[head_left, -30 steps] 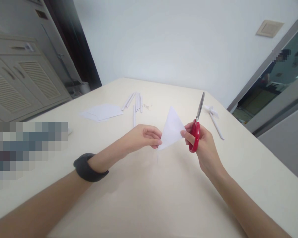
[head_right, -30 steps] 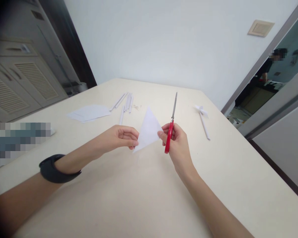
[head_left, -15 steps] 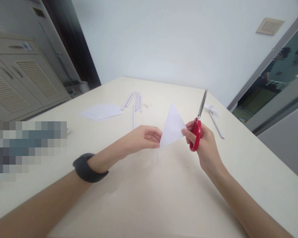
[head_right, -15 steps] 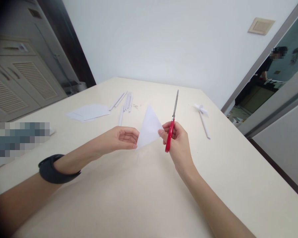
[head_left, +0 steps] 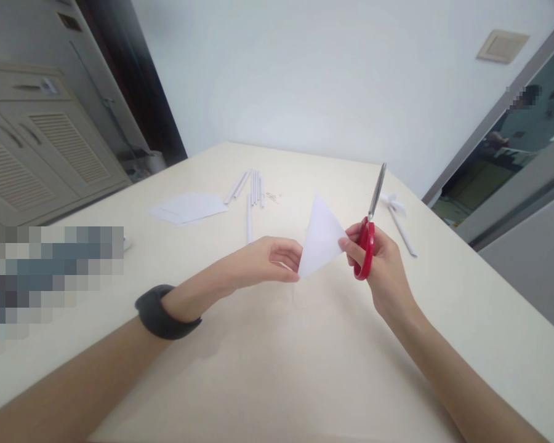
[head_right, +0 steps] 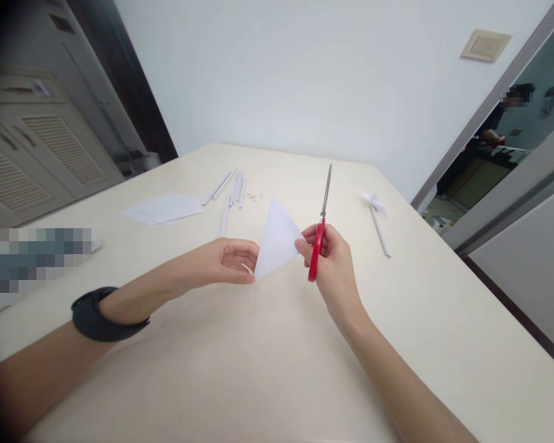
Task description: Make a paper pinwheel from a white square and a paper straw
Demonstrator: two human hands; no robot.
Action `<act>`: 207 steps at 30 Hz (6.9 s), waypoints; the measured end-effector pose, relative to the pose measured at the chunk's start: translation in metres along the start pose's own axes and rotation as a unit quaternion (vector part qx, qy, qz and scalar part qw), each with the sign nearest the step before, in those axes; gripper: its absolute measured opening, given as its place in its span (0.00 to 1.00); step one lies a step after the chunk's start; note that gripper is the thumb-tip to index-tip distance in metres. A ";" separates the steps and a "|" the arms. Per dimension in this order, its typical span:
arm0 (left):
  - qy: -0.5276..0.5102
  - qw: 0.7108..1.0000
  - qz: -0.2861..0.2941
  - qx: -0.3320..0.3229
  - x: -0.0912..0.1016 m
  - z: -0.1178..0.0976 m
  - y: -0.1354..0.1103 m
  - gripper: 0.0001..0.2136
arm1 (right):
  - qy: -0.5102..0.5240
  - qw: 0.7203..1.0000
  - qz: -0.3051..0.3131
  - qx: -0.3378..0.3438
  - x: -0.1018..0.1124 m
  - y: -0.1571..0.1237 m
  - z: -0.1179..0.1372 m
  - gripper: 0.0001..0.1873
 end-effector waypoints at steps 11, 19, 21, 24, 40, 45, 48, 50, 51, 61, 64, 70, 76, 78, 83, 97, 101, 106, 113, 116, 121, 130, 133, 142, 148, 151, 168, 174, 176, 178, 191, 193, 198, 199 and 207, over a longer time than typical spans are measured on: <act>0.043 0.998 0.024 0.044 -0.007 -0.002 -0.003 0.03 | -0.028 0.999 0.034 0.011 -0.003 -0.002 0.003 0.06; -0.044 0.998 -0.049 -0.001 0.004 -0.004 -0.002 0.07 | 0.001 0.999 0.039 0.014 0.000 0.000 0.006 0.12; -0.066 0.994 -0.089 -0.023 0.010 -0.004 -0.002 0.08 | 0.028 0.997 0.067 0.002 -0.001 -0.001 0.003 0.16; -0.096 0.984 -0.138 -0.060 0.016 -0.006 -0.004 0.09 | 0.091 0.988 0.119 -0.025 -0.008 -0.006 -0.002 0.20; -0.226 0.953 -0.148 -0.138 0.013 -0.016 -0.012 0.05 | 0.015 0.958 0.283 -0.053 -0.043 -0.038 -0.003 0.21; -0.215 0.958 -0.142 -0.125 0.008 -0.018 -0.012 0.07 | 0.008 0.948 0.316 -0.034 -0.050 -0.041 0.001 0.20; -0.205 0.958 -0.154 -0.128 0.008 -0.018 -0.012 0.09 | 0.020 0.947 0.319 -0.039 -0.051 -0.041 0.000 0.20; -0.200 0.958 -0.163 -0.128 0.009 -0.017 -0.012 0.10 | 0.020 0.946 0.321 -0.042 -0.051 -0.041 -0.002 0.20; -0.197 0.958 -0.164 -0.127 0.009 -0.016 -0.012 0.09 | 0.018 0.945 0.323 -0.043 -0.050 -0.041 -0.003 0.20; -0.195 0.963 -0.142 -0.121 0.005 -0.017 -0.011 0.09 | 0.012 0.944 0.327 -0.046 -0.050 -0.039 -0.004 0.22; -0.200 0.964 -0.138 -0.111 0.003 -0.016 -0.012 0.09 | 0.016 0.943 0.331 -0.045 -0.050 -0.039 -0.003 0.22; -0.200 0.964 -0.129 -0.116 0.002 -0.016 -0.013 0.08 | 0.031 0.940 0.336 -0.041 -0.048 -0.040 0.000 0.20; -0.191 0.965 -0.130 -0.121 0.000 -0.017 -0.012 0.05 | 0.026 0.939 0.339 -0.054 -0.050 -0.041 0.000 0.18; -0.189 0.966 -0.131 -0.121 0.000 -0.018 -0.012 0.04 | 0.026 0.938 0.340 -0.057 -0.050 -0.041 0.000 0.18; -0.192 0.964 -0.134 -0.123 0.000 -0.017 -0.012 0.10 | 0.021 0.943 0.326 -0.059 -0.048 -0.042 -0.001 0.19; -0.194 0.967 -0.111 -0.120 -0.001 -0.016 -0.012 0.15 | -0.004 0.944 0.326 -0.057 -0.051 -0.042 -0.006 0.19; -0.190 0.969 -0.104 -0.116 -0.001 -0.016 -0.012 0.13 | 0.007 0.946 0.320 -0.056 -0.052 -0.042 -0.009 0.20; -0.193 0.969 -0.108 -0.114 -0.001 -0.016 -0.012 0.11 | 0.005 0.945 0.321 -0.062 -0.052 -0.041 -0.014 0.21; -0.199 0.968 -0.115 -0.102 0.000 -0.016 -0.013 0.08 | -0.007 0.944 0.323 -0.063 -0.051 -0.040 -0.015 0.22; -0.203 0.967 -0.120 -0.102 0.000 -0.016 -0.013 0.09 | -0.016 0.944 0.324 -0.057 -0.051 -0.040 -0.014 0.22; -0.211 0.965 -0.120 -0.099 0.001 -0.015 -0.012 0.06 | -0.009 0.946 0.320 -0.053 -0.052 -0.039 -0.011 0.21; -0.216 0.965 -0.118 -0.093 0.000 -0.015 -0.013 0.05 | -0.006 0.942 0.330 -0.057 -0.050 -0.041 -0.009 0.21; -0.215 0.965 -0.118 -0.088 -0.002 -0.015 -0.013 0.05 | -0.006 0.944 0.324 -0.056 -0.049 -0.039 -0.010 0.22; -0.233 0.963 -0.109 -0.082 -0.003 -0.014 -0.012 0.08 | -0.005 0.946 0.322 -0.049 -0.051 -0.040 -0.011 0.23; -0.238 0.962 -0.101 -0.088 -0.003 -0.014 -0.011 0.07 | 0.002 0.944 0.325 -0.059 -0.052 -0.042 -0.018 0.24; -0.241 0.961 -0.104 -0.083 -0.002 -0.014 -0.011 0.07 | 0.009 0.945 0.322 -0.060 -0.052 -0.042 -0.018 0.23; -0.255 0.958 -0.100 -0.085 -0.005 -0.017 -0.013 0.07 | 0.012 0.950 0.299 -0.086 -0.053 -0.043 -0.011 0.21; -0.251 0.960 -0.080 -0.098 -0.006 -0.017 -0.013 0.09 | 0.007 0.948 0.296 -0.117 -0.053 -0.044 -0.011 0.22; -0.249 0.960 -0.080 -0.096 -0.007 -0.017 -0.013 0.07 | 0.002 0.947 0.294 -0.132 -0.053 -0.044 -0.013 0.22; -0.245 0.962 -0.082 -0.091 -0.008 -0.017 -0.013 0.06 | -0.002 0.948 0.289 -0.133 -0.052 -0.044 -0.013 0.23; -0.132 0.990 -0.009 -0.040 -0.022 -0.022 -0.014 0.04 | 0.045 0.977 0.192 -0.075 -0.035 -0.026 0.006 0.12; -0.108 0.994 -0.007 -0.034 -0.026 -0.021 -0.012 0.05 | 0.058 0.977 0.190 -0.076 -0.036 -0.026 0.007 0.10; -0.094 0.995 -0.040 -0.012 -0.023 -0.014 -0.010 0.03 | 0.062 0.980 0.179 -0.062 -0.035 -0.026 0.008 0.08; -0.100 0.994 -0.047 -0.013 -0.022 -0.012 -0.010 0.02 | 0.060 0.980 0.179 -0.063 -0.035 -0.026 0.007 0.08; -0.224 0.964 -0.119 -0.085 -0.012 -0.006 -0.012 0.10 | 0.051 0.979 0.178 -0.081 -0.034 -0.029 0.002 0.07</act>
Point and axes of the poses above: each hand's wrist, its own y-axis towards the middle knuckle, its own x-axis out of the back of the hand, z = x × y, the point moved 5 cm from there along y, towards the middle knuckle, and after that the axes turned 15 degrees about x, right-handed, at the moved point
